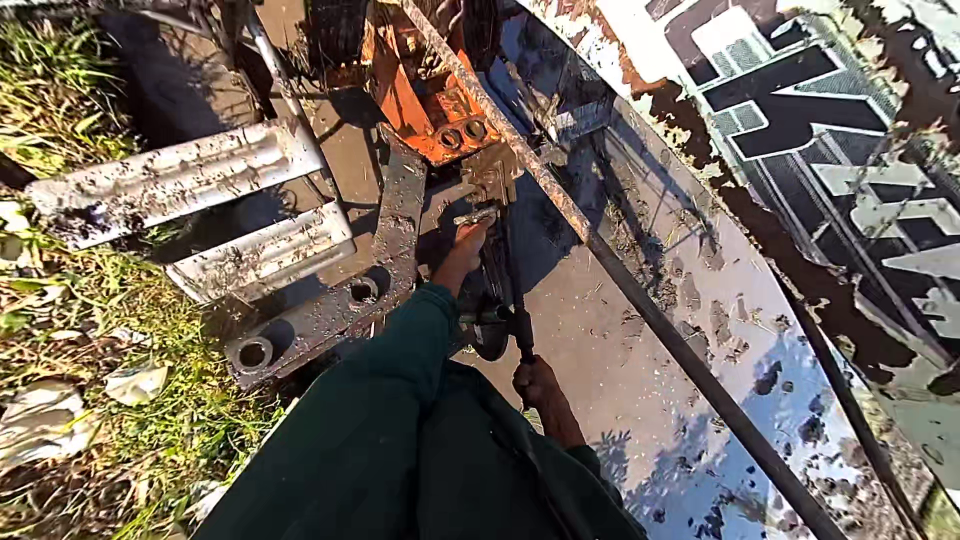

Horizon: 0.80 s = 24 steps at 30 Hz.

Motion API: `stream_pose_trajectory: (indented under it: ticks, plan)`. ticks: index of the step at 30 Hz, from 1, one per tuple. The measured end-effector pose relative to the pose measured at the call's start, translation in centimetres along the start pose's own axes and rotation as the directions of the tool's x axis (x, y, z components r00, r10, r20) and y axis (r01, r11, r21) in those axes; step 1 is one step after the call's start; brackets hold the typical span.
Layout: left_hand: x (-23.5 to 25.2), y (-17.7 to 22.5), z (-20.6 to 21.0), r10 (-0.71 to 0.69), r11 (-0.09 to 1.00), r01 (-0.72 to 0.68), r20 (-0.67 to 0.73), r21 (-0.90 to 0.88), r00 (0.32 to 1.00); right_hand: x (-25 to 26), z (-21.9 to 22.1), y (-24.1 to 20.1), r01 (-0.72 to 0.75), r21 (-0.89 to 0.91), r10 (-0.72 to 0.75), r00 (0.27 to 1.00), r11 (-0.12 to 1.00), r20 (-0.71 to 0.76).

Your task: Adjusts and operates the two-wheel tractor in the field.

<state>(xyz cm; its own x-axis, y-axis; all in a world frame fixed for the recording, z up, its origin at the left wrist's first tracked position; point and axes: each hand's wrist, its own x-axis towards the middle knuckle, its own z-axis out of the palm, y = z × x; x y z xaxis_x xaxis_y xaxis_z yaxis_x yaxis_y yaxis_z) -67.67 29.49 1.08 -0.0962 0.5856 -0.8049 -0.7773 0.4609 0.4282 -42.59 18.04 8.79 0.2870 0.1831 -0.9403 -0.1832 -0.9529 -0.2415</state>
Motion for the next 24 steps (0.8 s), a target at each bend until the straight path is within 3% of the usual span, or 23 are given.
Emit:
stream_pose_trajectory:
  ticks: [3, 6, 11, 17, 24]
  plan:
    - [-0.1, -1.1, 1.3, 0.001, 0.995, -0.009, 0.086, 0.095, 0.996, -0.2, -0.2, 0.8, -0.006, 0.036, 0.006, 1.000, 0.999, 0.000]
    - [0.4, -0.9, 1.7, 0.018, 0.999, -0.027, 0.194, 0.042, 0.981, -0.5, -0.1, 0.9, 0.010, 0.076, -0.014, 0.999, 0.997, 0.042]
    - [-4.4, -2.4, 2.8, 0.069, 0.964, -0.088, 0.086, 0.252, 0.994, -1.3, -3.9, 2.4, 0.042, 0.063, -0.044, 0.999, 0.997, 0.024]
    - [-11.4, -8.3, 4.1, 0.091, 0.993, -0.093, 0.033, 0.075, 0.995, -1.8, -13.5, 4.1, 0.164, -0.128, -0.168, 0.985, 0.978, -0.028]
    - [-23.7, -15.9, 2.8, 0.039, 0.996, -0.044, -0.069, -0.080, 0.997, -5.1, -23.9, 7.4, 0.274, -0.354, -0.291, 0.957, 0.894, 0.006]
